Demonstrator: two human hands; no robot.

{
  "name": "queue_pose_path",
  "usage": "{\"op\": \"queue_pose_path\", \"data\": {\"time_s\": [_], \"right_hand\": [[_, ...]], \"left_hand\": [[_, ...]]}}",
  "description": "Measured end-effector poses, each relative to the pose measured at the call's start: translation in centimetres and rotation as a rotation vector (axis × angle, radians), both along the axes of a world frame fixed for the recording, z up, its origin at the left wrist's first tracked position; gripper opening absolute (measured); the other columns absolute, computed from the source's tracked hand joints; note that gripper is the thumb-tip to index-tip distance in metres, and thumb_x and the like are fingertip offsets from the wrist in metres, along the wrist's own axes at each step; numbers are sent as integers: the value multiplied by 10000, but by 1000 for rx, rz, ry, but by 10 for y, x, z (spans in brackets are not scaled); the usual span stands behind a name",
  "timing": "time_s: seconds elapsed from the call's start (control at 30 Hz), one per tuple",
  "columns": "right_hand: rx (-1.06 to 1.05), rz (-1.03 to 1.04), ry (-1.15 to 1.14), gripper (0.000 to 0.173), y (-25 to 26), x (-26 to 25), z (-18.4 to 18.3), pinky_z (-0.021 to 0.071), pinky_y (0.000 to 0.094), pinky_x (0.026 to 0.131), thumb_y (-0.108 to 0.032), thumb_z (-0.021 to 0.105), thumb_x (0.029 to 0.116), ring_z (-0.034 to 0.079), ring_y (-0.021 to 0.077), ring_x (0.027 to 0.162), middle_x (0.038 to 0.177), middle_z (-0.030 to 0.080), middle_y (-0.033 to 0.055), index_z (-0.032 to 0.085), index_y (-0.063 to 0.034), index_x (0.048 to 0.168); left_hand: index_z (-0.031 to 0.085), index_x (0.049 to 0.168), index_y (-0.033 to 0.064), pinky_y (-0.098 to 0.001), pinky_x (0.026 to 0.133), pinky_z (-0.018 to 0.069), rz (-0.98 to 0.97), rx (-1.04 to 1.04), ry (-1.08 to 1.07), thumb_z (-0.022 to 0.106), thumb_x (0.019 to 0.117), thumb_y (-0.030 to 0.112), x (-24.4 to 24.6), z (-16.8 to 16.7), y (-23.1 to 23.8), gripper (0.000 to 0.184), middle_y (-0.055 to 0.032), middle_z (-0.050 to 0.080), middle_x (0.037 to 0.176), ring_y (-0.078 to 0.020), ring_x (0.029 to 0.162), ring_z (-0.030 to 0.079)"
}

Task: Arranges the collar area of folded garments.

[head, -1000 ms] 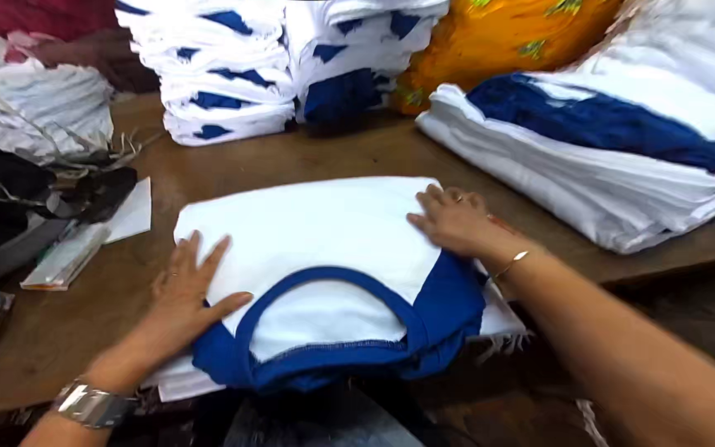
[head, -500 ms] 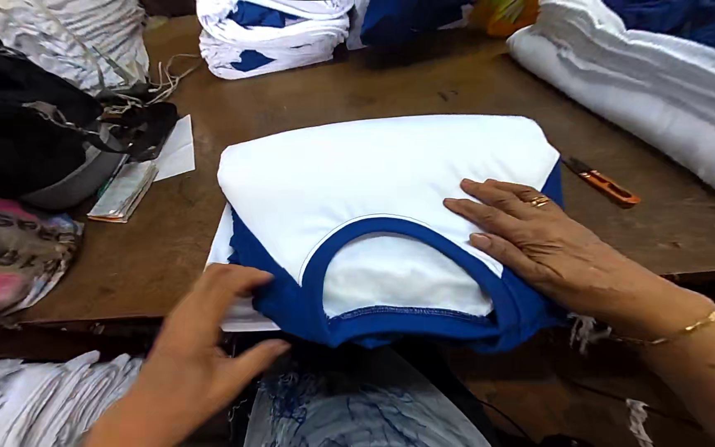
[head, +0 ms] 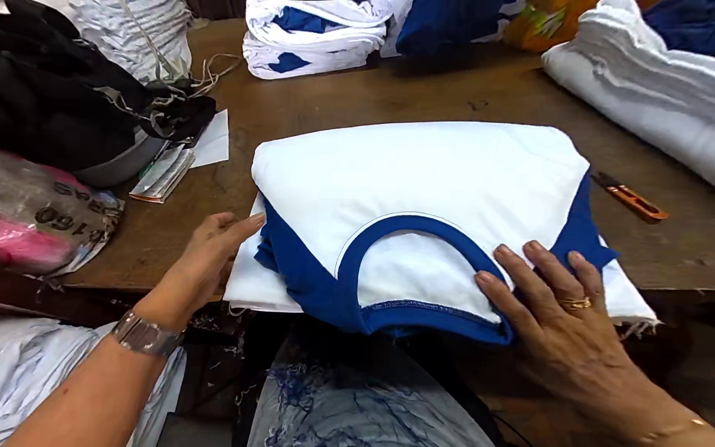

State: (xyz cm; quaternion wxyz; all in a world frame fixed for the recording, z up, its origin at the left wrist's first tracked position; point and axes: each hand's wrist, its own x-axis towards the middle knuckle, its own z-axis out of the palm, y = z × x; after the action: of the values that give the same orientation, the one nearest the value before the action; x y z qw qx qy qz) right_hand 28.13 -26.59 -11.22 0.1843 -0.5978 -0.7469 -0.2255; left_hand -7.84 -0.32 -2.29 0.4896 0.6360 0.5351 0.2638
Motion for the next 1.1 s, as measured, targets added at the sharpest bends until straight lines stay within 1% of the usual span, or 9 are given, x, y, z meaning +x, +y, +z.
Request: {"op": "queue_pose_path", "data": {"time_s": [0.1,0.3,0.43,0.5,0.57,0.63,0.83,0.97,1.1], "right_hand": [[99,-44,-10,655,6,3,-19,136,704,1209,-232,555,969,226,430,1554,1667,326,164,368,-207,1596],[205,-20,19,569,15,9,-27,134,653,1231,-235,543,1000,229,402,1558,1660,351,139,429,-192,1555],[227,-29,21,547,15,11,-30,143,662,1222,-218,520,1006,230,419,1553,1657,349,150,434,-186,1545],[243,-29,11,543,16,12,-33,141,660,1217,-226,526,1005,224,420,1553,1656,346,155,433,-184,1539],[259,-24,-4,540,16,14,-34,147,651,1219,-233,538,1005,225,417,1554,1657,348,150,439,-188,1534],[258,-24,-19,539,17,16,-31,193,633,1206,-224,545,1007,259,411,1543,1648,372,145,449,-193,1536],[219,-60,-34,509,17,14,-9,350,565,1123,-139,515,1011,412,383,1479,1568,502,160,489,-64,1514],[159,-88,-86,569,15,17,0,385,546,1114,-143,513,1005,434,367,1472,1565,501,173,421,26,1541],[106,-72,-126,509,13,22,10,419,542,1088,-119,472,1020,472,372,1446,1531,540,174,472,25,1508]], "left_hand": [[636,1225,108,-374,681,616,-77,-216,-45,679,926,511,33,8,-3,504,-82,721,949,-168,794,713],[678,1139,47,-355,703,626,-304,-366,61,679,967,268,30,16,-18,280,-95,746,895,-174,767,730],[725,944,115,-177,459,464,-410,-471,-93,780,813,189,-4,4,-32,161,-68,692,742,-56,529,581],[734,1004,170,-222,622,584,-452,-455,-113,796,798,455,-11,5,-28,357,-32,751,855,-69,704,699],[664,1110,189,-271,716,610,-367,-428,-112,496,983,603,4,12,-30,464,5,738,930,-87,830,715],[634,1210,198,-331,715,623,-248,-461,-188,383,1014,647,26,15,-28,551,-17,725,983,-125,872,720],[664,1171,99,-337,724,607,-92,-380,-264,677,960,278,54,0,-32,276,-56,722,961,-141,839,708],[678,1062,91,-277,651,604,-31,-226,-444,617,970,153,49,-2,-48,126,-29,724,864,-96,757,705],[682,1122,125,-245,675,605,-48,-183,-459,640,964,161,36,-7,-67,168,-1,740,937,-68,806,713]]}}
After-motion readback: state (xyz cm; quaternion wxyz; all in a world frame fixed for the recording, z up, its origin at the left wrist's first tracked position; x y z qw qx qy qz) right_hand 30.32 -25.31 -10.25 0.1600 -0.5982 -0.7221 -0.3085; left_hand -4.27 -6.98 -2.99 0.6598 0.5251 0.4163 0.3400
